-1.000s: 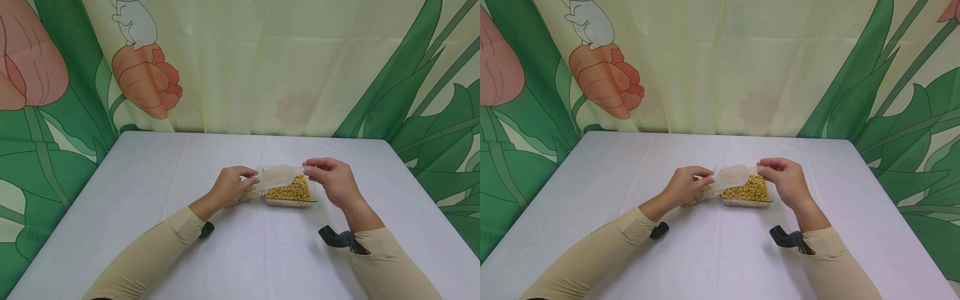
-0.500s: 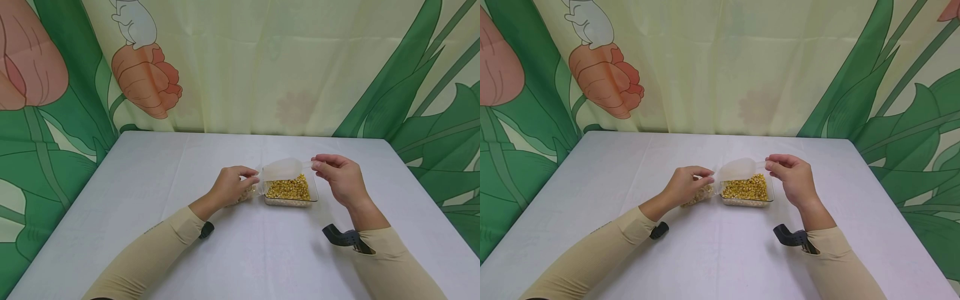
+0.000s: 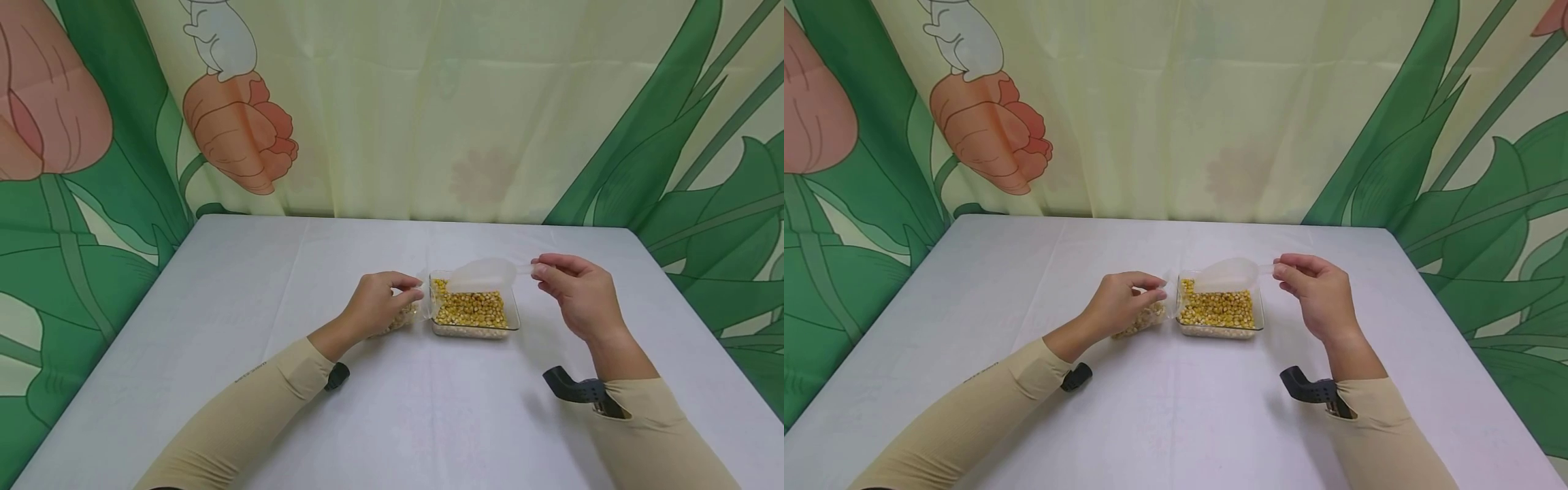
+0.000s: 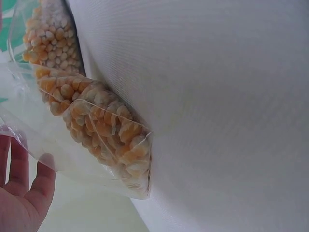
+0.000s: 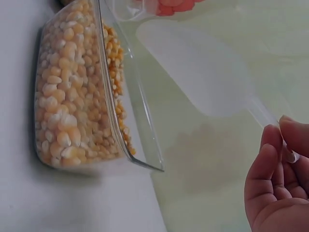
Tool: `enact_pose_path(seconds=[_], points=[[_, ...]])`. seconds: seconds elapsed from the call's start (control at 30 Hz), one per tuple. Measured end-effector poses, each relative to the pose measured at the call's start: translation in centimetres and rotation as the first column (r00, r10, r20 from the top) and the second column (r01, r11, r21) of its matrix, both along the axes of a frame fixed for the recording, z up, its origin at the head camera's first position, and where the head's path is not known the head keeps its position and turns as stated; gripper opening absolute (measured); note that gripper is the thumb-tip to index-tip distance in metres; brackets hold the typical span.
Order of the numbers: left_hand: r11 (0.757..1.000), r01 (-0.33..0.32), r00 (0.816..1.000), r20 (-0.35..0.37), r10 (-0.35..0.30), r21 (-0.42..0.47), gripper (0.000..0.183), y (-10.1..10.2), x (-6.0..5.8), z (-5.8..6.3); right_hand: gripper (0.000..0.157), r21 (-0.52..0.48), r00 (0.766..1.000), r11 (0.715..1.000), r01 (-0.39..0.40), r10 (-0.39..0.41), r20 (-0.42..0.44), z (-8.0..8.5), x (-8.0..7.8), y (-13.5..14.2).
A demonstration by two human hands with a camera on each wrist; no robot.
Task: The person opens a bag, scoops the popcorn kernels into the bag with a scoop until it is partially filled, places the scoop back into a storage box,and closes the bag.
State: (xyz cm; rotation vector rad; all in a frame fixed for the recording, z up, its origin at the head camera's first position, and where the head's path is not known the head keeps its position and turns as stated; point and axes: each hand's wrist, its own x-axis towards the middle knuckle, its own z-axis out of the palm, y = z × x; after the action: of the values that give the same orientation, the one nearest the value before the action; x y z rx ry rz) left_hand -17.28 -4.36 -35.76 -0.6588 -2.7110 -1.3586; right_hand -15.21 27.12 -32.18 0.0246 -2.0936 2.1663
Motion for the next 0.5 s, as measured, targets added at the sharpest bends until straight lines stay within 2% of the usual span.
enact_pose_path(seconds=[0.07,0.17,0.23,0.33,0.43,0.5], points=[[1.0,-0.003,1.0,0.003,0.003,-0.001,0.023,0.0,0.0,0.0,0.012,0.034,1.0,0.999,0.006,-0.007,0.009,-0.1,0.0,0.4],[1.0,-0.01,1.0,0.008,0.01,-0.004,0.022,0.1,0.0,0.0,0.024,0.198,0.999,0.98,0.018,-0.026,0.04,-0.1,0.1,0.9],[1.0,-0.012,1.0,0.009,0.012,-0.008,0.021,0.1,-0.1,0.0,0.038,0.335,0.997,0.942,0.023,-0.045,0.059,-0.1,0.1,1.3],[1.0,-0.013,1.0,0.01,0.013,-0.013,0.021,0.1,0.0,0.0,0.051,0.499,0.994,0.866,0.036,-0.081,0.069,0.1,0.3,1.7],[1.0,-0.012,1.0,0.012,0.012,-0.016,0.022,0.1,0.0,0.0,0.053,0.581,0.992,0.812,0.058,-0.115,0.061,0.4,0.6,2.2],[1.0,-0.011,1.0,0.015,0.011,-0.016,0.022,0.0,0.0,0.0,0.052,0.613,0.99,0.787,0.07,-0.13,0.053,0.7,0.8,2.4]])
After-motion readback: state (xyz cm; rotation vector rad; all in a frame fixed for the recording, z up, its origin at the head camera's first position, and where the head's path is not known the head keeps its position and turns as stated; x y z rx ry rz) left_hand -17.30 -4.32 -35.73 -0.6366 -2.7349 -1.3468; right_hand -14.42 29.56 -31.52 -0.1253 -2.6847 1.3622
